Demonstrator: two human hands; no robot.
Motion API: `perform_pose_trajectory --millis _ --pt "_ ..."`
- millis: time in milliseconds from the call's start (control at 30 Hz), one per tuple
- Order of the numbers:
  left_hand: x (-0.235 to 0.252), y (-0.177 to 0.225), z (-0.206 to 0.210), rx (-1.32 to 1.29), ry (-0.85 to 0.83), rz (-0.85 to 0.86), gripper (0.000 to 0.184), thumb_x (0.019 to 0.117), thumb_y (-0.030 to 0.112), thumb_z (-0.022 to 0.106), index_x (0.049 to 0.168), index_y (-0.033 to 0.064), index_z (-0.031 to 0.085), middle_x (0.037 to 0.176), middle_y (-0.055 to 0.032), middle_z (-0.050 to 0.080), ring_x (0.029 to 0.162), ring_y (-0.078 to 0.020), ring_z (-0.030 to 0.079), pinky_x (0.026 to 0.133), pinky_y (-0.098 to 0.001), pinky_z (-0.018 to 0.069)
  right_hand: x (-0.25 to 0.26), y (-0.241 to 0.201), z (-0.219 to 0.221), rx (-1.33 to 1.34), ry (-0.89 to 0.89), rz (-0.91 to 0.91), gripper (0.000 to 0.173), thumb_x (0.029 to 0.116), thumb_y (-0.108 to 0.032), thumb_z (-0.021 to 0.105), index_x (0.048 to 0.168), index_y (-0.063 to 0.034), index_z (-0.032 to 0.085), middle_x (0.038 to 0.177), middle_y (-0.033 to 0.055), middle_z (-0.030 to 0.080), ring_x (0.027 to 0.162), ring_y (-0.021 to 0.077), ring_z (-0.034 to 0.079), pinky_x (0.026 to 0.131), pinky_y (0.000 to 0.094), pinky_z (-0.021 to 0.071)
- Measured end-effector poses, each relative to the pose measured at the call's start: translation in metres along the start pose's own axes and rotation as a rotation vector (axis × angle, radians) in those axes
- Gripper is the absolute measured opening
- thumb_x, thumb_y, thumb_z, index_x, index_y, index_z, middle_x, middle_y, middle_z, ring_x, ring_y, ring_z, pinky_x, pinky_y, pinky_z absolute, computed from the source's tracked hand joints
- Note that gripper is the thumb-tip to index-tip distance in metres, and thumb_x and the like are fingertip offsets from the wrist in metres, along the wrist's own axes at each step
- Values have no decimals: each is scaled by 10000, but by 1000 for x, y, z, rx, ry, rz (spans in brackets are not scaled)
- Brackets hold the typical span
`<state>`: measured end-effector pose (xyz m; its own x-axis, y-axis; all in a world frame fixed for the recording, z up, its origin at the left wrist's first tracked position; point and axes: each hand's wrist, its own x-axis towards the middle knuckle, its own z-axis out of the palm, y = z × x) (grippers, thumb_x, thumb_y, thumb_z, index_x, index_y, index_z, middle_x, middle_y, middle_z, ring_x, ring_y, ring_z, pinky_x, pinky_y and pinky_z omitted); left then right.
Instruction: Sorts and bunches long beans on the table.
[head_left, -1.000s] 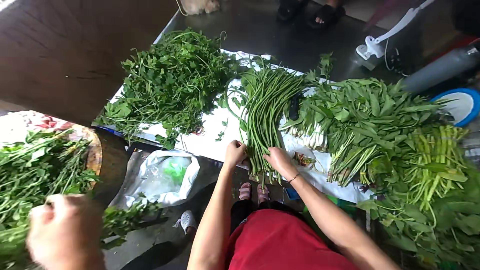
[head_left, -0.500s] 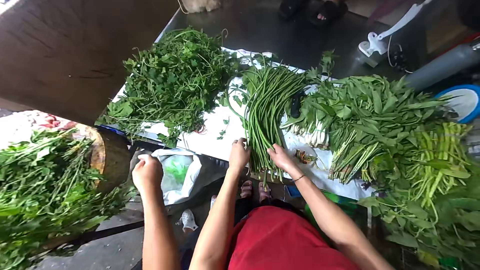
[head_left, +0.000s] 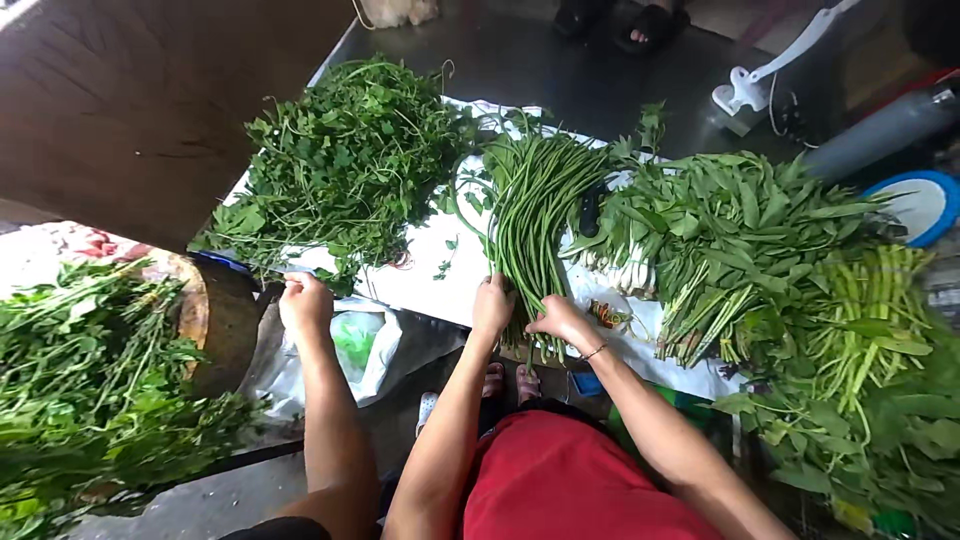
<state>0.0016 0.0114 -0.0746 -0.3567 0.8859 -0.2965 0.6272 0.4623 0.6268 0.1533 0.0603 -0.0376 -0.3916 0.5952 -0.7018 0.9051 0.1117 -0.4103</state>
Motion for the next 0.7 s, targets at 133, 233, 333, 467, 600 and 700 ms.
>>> perform_pose_trajectory --millis 133,233,333,467,600,700 --pt "3 -4 2 -18 -13 -12 368 952 142 685 1290 15 615 1253 -246 632 1123 -416 646 954 -589 528 0 2 -3 -62 -59 9 426 886 -325 790 1104 21 669 1094 201 674 1036 342 651 913 564 509" --pt "4 -7 2 -37 -18 -10 367 952 135 683 1291 12 612 1244 -252 631 1129 -416 641 963 -587 522 1 9 -5 28 -57 -29 330 914 -262 743 1055 25 660 1023 185 657 945 303 633 860 529 504" --pt "5 -12 3 -62 -26 18 367 963 148 676 1292 3 604 1225 -257 633 1134 -421 634 972 -590 515 0 24 -9 324 -75 -90 276 994 -252 677 1080 7 633 936 104 600 768 163 543 710 360 473" --pt "-10 -5 3 -98 40 70 277 998 160 610 1225 10 665 1260 -243 622 1176 -407 610 1008 -559 499 -11 36 -12 705 -139 -154 216 1065 -218 560 1172 -31 550 808 -3 496 571 45 446 530 197 410" --pt "-31 12 10 -487 -24 23 395 1109 245 391 1277 -36 612 1113 -172 690 1015 -247 684 932 -431 550 -24 37 -14 839 -173 -211 277 1094 -205 482 1298 -18 497 921 40 593 686 99 597 624 257 537" --pt "-28 22 17 -660 -126 20 429 1123 250 342 1338 -46 568 1100 -182 676 972 -213 677 912 -400 551 -28 34 -12 924 -229 -236 271 1108 -188 430 1316 -16 460 957 74 661 776 161 681 699 320 588"
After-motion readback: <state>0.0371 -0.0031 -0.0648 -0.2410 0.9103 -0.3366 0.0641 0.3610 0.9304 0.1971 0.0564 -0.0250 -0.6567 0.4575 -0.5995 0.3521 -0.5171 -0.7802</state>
